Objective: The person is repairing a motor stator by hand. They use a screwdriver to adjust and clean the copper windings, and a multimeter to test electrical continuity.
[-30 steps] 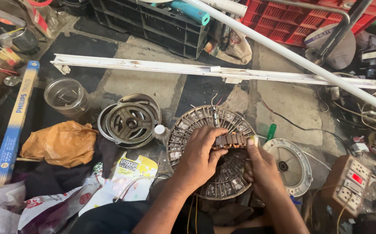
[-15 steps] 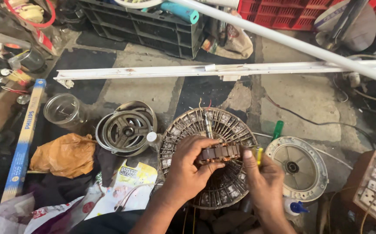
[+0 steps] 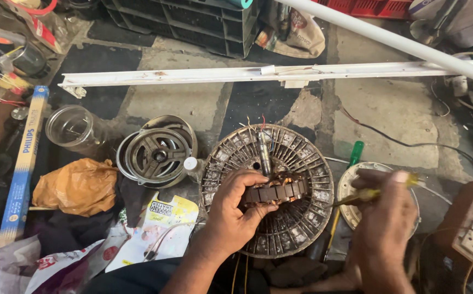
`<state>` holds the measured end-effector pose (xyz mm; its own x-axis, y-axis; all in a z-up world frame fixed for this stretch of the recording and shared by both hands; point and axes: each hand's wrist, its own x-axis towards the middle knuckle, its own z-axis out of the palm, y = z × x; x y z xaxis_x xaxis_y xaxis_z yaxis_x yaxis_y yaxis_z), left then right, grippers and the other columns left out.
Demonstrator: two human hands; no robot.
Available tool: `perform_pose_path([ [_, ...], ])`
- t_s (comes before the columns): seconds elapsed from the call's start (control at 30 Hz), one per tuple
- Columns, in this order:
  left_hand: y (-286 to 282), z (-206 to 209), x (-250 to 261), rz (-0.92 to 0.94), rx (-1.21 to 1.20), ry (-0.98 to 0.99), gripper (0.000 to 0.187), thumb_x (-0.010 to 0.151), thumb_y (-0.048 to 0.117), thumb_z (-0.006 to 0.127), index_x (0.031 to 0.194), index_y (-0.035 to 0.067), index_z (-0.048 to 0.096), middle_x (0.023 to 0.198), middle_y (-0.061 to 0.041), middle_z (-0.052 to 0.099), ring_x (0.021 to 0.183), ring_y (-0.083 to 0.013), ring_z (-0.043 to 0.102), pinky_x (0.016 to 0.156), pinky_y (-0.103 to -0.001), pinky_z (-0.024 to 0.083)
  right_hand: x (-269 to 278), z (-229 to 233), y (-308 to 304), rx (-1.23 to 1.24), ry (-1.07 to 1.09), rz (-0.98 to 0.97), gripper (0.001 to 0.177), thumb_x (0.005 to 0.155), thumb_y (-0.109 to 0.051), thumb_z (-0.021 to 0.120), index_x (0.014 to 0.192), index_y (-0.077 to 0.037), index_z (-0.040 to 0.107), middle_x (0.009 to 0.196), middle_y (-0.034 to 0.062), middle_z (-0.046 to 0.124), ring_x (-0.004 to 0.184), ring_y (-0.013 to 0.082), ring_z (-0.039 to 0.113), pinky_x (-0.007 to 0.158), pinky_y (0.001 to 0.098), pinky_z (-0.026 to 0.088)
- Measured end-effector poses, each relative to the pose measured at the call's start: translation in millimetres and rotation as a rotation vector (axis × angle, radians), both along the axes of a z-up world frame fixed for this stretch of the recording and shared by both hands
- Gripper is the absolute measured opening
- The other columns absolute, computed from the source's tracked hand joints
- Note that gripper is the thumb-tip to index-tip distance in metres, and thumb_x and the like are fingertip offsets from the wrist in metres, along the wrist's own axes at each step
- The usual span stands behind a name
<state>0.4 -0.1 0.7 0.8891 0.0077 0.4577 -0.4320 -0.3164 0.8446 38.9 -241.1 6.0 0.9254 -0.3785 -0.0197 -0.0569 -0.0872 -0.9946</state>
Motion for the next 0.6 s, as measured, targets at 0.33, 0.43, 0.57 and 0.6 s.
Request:
perform_pose_path([
  [0.33, -1, 10, -3, -0.018, 0.122, 0.009, 0.049, 0.086, 0.008, 0.082, 0.13, 0.01, 0.061, 0.121, -0.01, 0.064, 0.118, -0.0308, 0.062, 0.102, -0.043, 0.05, 5, -15, -1, 0.783, 0.027, 0.201, 0.032, 0.116, -0.027, 0.041, 0.131, -0.004, 0.057, 0.111, 0.0122, 0.06, 0.096, 0.0221, 0.058, 0.096, 0.0443, 0.048],
  [0.43, -1, 10, -4, -0.022, 0.094, 0.054, 0.046, 0.086, 0.008, 0.081, 0.128, 0.011, 0.063, 0.12, -0.009, 0.065, 0.116, -0.0295, 0.063, 0.099, -0.041, 0.052, 1, -7, 4, 0.753, -0.041, 0.25, 0.028, 0.117, -0.024, 0.041, 0.129, -0.004, 0.056, 0.113, 0.0137, 0.062, 0.098, 0.0242, 0.059, 0.096, 0.0456, 0.049],
  [0.57, 0, 10, -6, -0.05, 0.109, 0.032, 0.047, 0.084, 0.006, 0.081, 0.127, 0.011, 0.062, 0.119, -0.009, 0.064, 0.116, -0.03, 0.062, 0.1, -0.042, 0.051, -7, -4, 9, 0.859, -0.08, 0.304, 0.036, 0.119, -0.029, 0.039, 0.132, -0.001, 0.057, 0.114, 0.0159, 0.065, 0.1, 0.0267, 0.061, 0.093, 0.0453, 0.049],
  [0.6, 0, 10, -6, -0.056, 0.113, 0.048, 0.047, 0.084, 0.005, 0.08, 0.127, 0.011, 0.063, 0.119, -0.009, 0.064, 0.117, -0.0302, 0.062, 0.1, -0.042, 0.051, -8, -4, 10, 0.902, -0.081, 0.31, 0.038, 0.12, -0.03, 0.038, 0.132, 0.0, 0.058, 0.114, 0.0164, 0.065, 0.102, 0.0271, 0.061, 0.092, 0.0449, 0.049],
])
